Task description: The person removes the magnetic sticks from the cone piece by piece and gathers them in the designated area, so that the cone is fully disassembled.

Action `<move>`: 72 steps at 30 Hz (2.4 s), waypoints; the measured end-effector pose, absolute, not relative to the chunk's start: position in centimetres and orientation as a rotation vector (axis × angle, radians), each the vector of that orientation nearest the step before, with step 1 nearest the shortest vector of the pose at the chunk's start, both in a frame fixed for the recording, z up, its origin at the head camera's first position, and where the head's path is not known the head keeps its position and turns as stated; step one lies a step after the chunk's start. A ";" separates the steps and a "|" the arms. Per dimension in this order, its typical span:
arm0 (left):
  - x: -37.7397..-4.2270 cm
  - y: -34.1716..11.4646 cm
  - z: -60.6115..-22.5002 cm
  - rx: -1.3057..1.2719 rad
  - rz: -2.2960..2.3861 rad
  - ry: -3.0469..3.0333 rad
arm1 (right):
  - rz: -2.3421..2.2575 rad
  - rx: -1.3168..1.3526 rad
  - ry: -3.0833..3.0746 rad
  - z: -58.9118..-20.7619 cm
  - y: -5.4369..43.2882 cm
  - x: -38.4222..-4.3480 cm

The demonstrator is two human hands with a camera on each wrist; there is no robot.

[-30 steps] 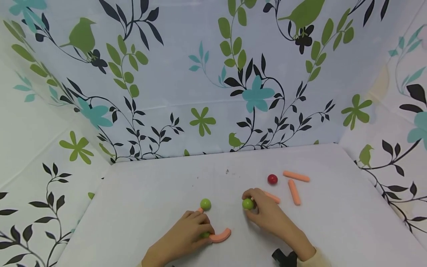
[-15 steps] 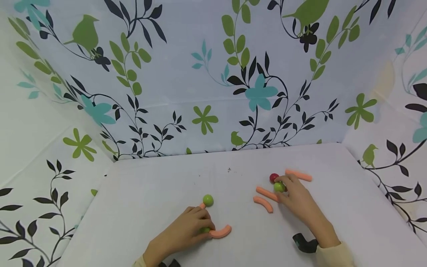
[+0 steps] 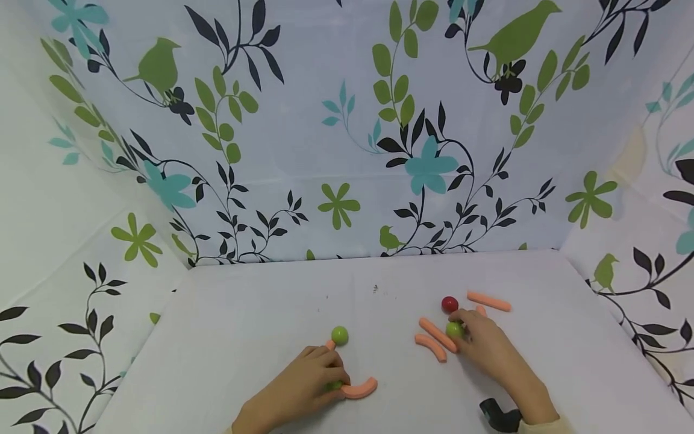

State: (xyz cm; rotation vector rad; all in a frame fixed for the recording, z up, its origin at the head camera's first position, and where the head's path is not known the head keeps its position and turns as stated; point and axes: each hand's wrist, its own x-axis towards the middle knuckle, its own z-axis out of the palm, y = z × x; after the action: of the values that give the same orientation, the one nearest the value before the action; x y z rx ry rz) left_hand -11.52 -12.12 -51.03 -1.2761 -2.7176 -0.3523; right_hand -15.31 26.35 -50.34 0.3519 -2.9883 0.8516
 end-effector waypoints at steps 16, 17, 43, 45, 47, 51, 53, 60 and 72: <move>-12.1 -12.7 -50.4 -1.355 -0.408 -2.744 | 0.800 0.370 -2.903 -48.7 24.4 -14.2; -12.1 -12.7 -50.4 -1.356 -0.404 -2.737 | 0.813 0.392 -2.871 -48.6 23.7 -13.9; -11.8 -12.4 -50.9 -1.248 -0.410 -2.653 | 1.086 1.059 -2.795 -52.2 12.5 -10.4; -11.8 -12.3 -51.0 -1.237 -0.417 -2.660 | 1.074 1.069 -2.787 -52.3 12.6 -10.4; -11.8 -12.1 -51.0 -1.223 -0.420 -2.664 | 1.065 1.087 -2.778 -52.3 12.6 -10.4; -11.7 -11.9 -50.9 -1.205 -0.412 -2.664 | 1.063 1.126 -2.765 -52.4 12.5 -10.4; -11.6 -11.9 -50.9 -1.196 -0.408 -2.676 | 1.053 1.142 -2.758 -52.4 12.4 -10.4; -11.4 -11.9 -50.8 -1.163 -0.404 -2.737 | 1.053 1.150 -2.786 -52.0 12.3 -10.3; -11.3 -12.1 -50.8 -1.159 -0.419 -2.790 | 0.998 1.072 -2.816 -51.5 12.4 -10.0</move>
State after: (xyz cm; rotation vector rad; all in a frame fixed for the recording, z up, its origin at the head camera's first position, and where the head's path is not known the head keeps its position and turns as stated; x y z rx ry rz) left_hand -11.28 -12.15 -50.79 -1.1594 -2.7898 -0.4195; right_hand -9.98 12.39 -51.55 1.0716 -2.8157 0.9978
